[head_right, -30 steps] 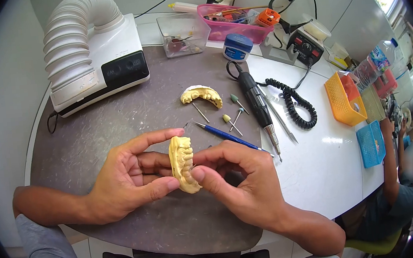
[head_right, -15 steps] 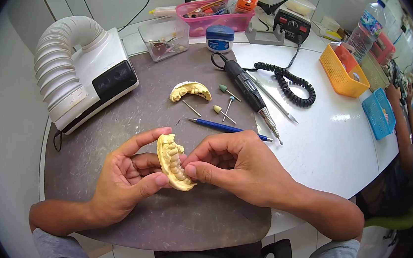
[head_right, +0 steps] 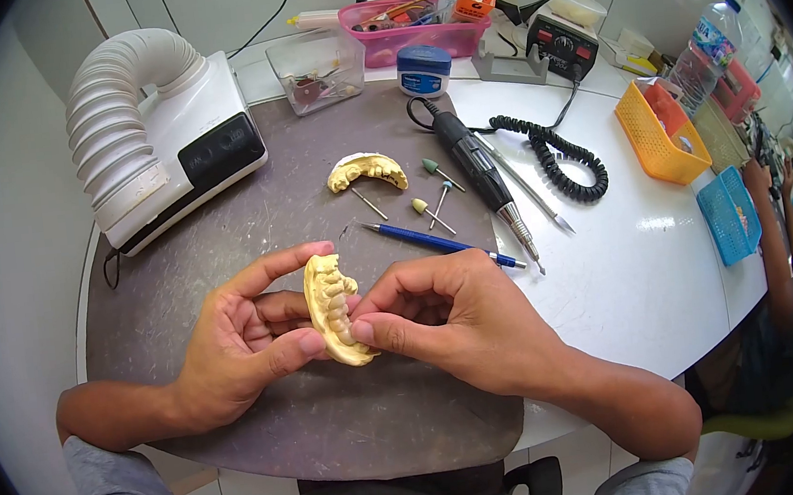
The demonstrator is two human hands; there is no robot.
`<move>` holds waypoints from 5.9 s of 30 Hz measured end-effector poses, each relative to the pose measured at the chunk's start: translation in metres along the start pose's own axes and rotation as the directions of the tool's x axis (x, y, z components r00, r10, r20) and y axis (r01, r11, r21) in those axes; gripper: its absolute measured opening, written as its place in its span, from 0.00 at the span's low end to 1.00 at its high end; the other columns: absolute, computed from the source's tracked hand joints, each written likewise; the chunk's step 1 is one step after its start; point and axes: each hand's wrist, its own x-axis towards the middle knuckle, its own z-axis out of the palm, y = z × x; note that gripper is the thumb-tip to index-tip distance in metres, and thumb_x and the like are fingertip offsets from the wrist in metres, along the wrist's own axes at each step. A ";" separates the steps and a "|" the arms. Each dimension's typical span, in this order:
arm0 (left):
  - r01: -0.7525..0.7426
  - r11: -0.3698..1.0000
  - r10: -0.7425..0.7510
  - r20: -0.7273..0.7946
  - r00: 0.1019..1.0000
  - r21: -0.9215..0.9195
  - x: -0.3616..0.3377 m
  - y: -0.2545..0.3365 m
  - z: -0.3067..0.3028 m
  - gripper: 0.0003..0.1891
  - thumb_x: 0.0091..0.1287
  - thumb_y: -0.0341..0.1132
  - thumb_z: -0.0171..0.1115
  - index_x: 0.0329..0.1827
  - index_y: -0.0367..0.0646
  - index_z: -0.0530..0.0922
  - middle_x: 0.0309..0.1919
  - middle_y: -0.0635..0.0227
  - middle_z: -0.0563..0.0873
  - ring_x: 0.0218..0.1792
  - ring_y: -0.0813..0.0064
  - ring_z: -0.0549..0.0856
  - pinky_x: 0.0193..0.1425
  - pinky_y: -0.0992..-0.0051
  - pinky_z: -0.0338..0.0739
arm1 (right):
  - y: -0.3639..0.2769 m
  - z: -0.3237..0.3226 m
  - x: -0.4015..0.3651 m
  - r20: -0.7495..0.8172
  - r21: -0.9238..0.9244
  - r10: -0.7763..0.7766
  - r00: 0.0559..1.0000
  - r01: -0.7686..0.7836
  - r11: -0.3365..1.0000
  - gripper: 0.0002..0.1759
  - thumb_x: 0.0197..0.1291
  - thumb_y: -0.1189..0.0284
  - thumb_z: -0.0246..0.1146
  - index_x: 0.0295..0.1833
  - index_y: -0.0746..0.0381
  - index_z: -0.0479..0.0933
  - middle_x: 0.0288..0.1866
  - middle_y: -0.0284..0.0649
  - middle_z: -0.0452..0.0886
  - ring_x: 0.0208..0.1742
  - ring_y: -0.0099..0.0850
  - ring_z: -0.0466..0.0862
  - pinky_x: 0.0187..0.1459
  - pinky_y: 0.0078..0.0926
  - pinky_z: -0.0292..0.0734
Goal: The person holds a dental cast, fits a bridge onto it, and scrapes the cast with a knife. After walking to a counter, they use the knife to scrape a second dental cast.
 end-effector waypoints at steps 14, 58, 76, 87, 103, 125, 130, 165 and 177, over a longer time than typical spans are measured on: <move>0.012 1.000 -0.012 -0.001 1.000 0.021 -0.001 0.003 0.002 0.35 0.66 0.23 0.63 0.75 0.38 0.57 0.54 0.54 0.82 0.56 0.72 0.82 0.65 0.71 0.76 | -0.002 0.005 -0.002 -0.117 0.019 -0.089 0.989 0.092 0.996 0.11 0.64 0.69 0.68 0.43 0.68 0.82 0.34 0.32 0.85 0.33 0.12 0.80 0.35 0.12 0.75; -0.080 0.994 0.076 0.059 0.995 0.070 -0.002 -0.003 0.003 0.38 0.65 0.20 0.64 0.77 0.39 0.55 0.54 0.57 0.82 0.56 0.73 0.81 0.66 0.72 0.75 | 0.002 0.008 -0.004 -0.109 -0.129 -0.176 0.978 0.161 0.978 0.08 0.63 0.73 0.67 0.43 0.67 0.81 0.34 0.34 0.84 0.34 0.15 0.81 0.36 0.15 0.76; -0.044 0.998 0.036 0.170 0.985 0.042 -0.002 -0.004 -0.002 0.38 0.68 0.28 0.60 0.78 0.33 0.49 0.62 0.54 0.77 0.64 0.71 0.76 0.70 0.72 0.68 | 0.000 0.006 -0.004 -0.118 -0.141 -0.204 0.972 0.187 0.972 0.10 0.58 0.74 0.71 0.40 0.65 0.78 0.35 0.33 0.81 0.34 0.15 0.79 0.35 0.13 0.75; -0.008 0.995 0.025 0.174 0.984 -0.101 0.004 -0.005 -0.006 0.36 0.70 0.31 0.56 0.77 0.36 0.50 0.63 0.51 0.75 0.59 0.68 0.80 0.67 0.67 0.74 | -0.001 -0.001 -0.002 -0.306 -0.295 -0.369 0.878 0.281 0.913 0.38 0.46 0.60 0.79 0.59 0.64 0.72 0.56 0.40 0.75 0.52 0.26 0.77 0.43 0.22 0.76; -0.041 0.998 0.047 0.105 0.993 -0.055 0.004 -0.007 -0.001 0.30 0.73 0.28 0.55 0.76 0.39 0.55 0.63 0.54 0.75 0.62 0.66 0.79 0.66 0.68 0.75 | -0.001 0.016 0.002 0.014 -0.722 -0.618 0.786 0.436 0.538 0.44 0.40 0.64 0.81 0.64 0.61 0.70 0.54 0.46 0.73 0.49 0.38 0.81 0.45 0.32 0.82; 0.189 0.923 -0.084 0.304 0.949 -0.335 0.010 -0.014 -0.004 0.27 0.71 0.33 0.60 0.70 0.40 0.61 0.60 0.60 0.76 0.62 0.71 0.78 0.65 0.67 0.76 | 0.003 0.025 -0.009 0.033 -0.796 -0.828 0.560 0.516 0.317 0.40 0.37 0.59 0.82 0.58 0.64 0.77 0.46 0.42 0.71 0.40 0.30 0.76 0.35 0.24 0.76; 0.220 0.899 -0.041 0.427 0.903 -0.378 0.014 -0.010 -0.017 0.24 0.74 0.32 0.55 0.70 0.36 0.61 0.60 0.59 0.77 0.59 0.74 0.80 0.64 0.74 0.75 | -0.007 0.011 -0.010 0.064 -0.739 -0.807 0.587 0.571 0.357 0.37 0.42 0.57 0.80 0.55 0.66 0.77 0.45 0.47 0.77 0.41 0.32 0.80 0.37 0.25 0.80; 0.245 0.905 -0.085 0.417 0.905 -0.348 0.014 -0.012 -0.023 0.21 0.76 0.35 0.52 0.67 0.34 0.66 0.57 0.60 0.80 0.54 0.73 0.83 0.59 0.73 0.78 | -0.007 0.006 -0.010 0.068 -0.544 -0.770 0.634 0.671 0.504 0.23 0.48 0.67 0.78 0.45 0.70 0.79 0.48 0.58 0.81 0.43 0.38 0.87 0.43 0.29 0.85; 0.163 0.942 -0.067 0.313 0.947 -0.292 0.012 -0.007 -0.023 0.20 0.74 0.34 0.55 0.65 0.36 0.68 0.56 0.57 0.81 0.56 0.66 0.83 0.58 0.70 0.80 | -0.008 0.000 -0.007 0.095 -0.584 -0.765 0.637 0.658 0.476 0.23 0.49 0.71 0.74 0.49 0.73 0.78 0.52 0.61 0.80 0.45 0.38 0.86 0.46 0.29 0.84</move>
